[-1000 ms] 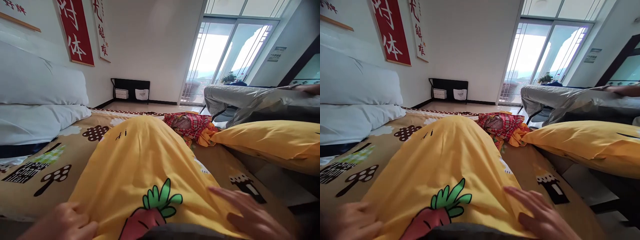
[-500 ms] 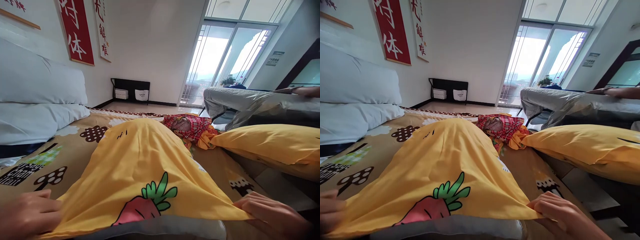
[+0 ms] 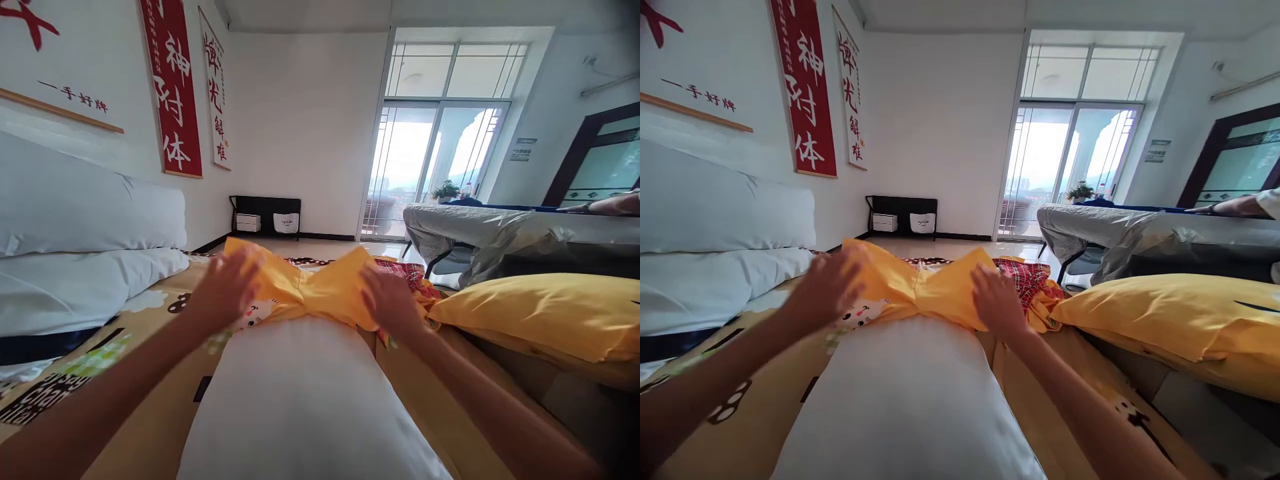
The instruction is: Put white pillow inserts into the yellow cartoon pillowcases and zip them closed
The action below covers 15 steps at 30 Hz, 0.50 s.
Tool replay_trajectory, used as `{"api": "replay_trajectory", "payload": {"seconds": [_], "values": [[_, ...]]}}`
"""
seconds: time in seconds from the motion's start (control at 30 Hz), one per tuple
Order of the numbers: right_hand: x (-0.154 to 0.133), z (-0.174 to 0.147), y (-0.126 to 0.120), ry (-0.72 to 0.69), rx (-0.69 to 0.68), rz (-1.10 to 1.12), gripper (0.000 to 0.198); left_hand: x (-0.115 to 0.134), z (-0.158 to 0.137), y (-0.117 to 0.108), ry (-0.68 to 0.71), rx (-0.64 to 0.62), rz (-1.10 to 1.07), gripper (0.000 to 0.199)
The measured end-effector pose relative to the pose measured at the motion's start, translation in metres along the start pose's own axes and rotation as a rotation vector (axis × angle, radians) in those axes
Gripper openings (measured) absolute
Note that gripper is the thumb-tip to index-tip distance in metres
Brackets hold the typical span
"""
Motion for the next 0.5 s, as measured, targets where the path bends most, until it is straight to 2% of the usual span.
{"api": "replay_trajectory", "payload": {"seconds": [0.07,0.1,0.2,0.33,0.4,0.5], "values": [[-0.02,-0.026,0.037,-0.219,-0.181,0.072,0.044,0.023,-0.021,0.037,0.195,-0.23,-0.111,0.047],[-0.023,-0.034,0.052,-0.25,-0.243,0.113,0.045,0.027,-0.027,0.054,0.211,-0.334,-0.173,0.049],[-0.011,-0.031,0.083,-0.183,-0.322,0.235,0.048,0.015,-0.025,0.089,0.082,-0.55,-0.329,0.06],[0.014,-0.018,0.114,-0.05,-0.363,0.401,0.047,-0.003,-0.014,0.123,-0.092,-0.716,-0.592,0.081],[0.011,-0.03,0.131,-0.03,-0.38,0.463,0.043,0.003,-0.019,0.144,-0.127,-0.778,-0.716,0.085],[-0.007,-0.066,0.149,-0.029,-0.335,0.474,0.036,0.013,-0.037,0.169,-0.19,-0.747,-0.765,0.083]]}}
Point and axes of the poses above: each hand's wrist, its own z-axis towards the middle knuckle, its own y-axis out of the palm, x = y × z, the point moved 4 cm from there along z, towards the middle knuckle, and after that the axes turned 10 degrees about -x, right-handed, at the moved point
